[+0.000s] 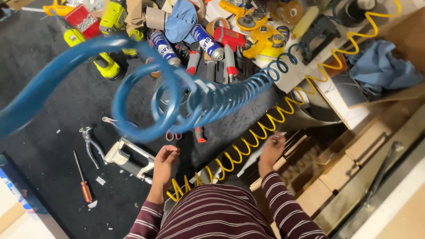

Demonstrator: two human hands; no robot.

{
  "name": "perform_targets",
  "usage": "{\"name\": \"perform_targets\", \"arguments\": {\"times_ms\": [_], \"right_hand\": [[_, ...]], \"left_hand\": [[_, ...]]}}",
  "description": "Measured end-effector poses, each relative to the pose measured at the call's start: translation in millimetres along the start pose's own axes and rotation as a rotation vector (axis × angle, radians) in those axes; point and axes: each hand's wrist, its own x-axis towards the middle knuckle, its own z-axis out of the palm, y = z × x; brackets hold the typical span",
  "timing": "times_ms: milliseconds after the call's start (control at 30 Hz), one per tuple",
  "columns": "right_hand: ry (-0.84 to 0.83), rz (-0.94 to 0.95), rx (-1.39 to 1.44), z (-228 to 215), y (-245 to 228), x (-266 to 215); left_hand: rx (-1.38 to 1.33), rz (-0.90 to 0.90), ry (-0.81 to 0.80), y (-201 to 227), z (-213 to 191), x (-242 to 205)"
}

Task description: The person removes strips of printed tape from the edges of a framed poster and then applies brown packing tape across the back of the frame. The person handles the frame and tape by hand on a workbench.

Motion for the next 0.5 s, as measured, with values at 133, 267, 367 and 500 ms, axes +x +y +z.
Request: {"name": "perform_targets", "arguments": {"times_ms": [133,267,367,500], "right_hand": [[-0.167,-0.249,-0.639,34,-13,-107],[-0.388,-0.123,-0.54,71,11,-182],[-0.491,-0.127,-0.503,124,-13,-211],[-0.583,-0.232,-0.505,177,23,-209]], "left_hand": [[0.086,0.014,-0.109,4,-22,-4],[0.193,0.184,-0.303,-27,-39,-8],[0.271,0.142,-0.798,58,-34,-79],[0.484,0.167,-1.142,113,-23,-119]]}}
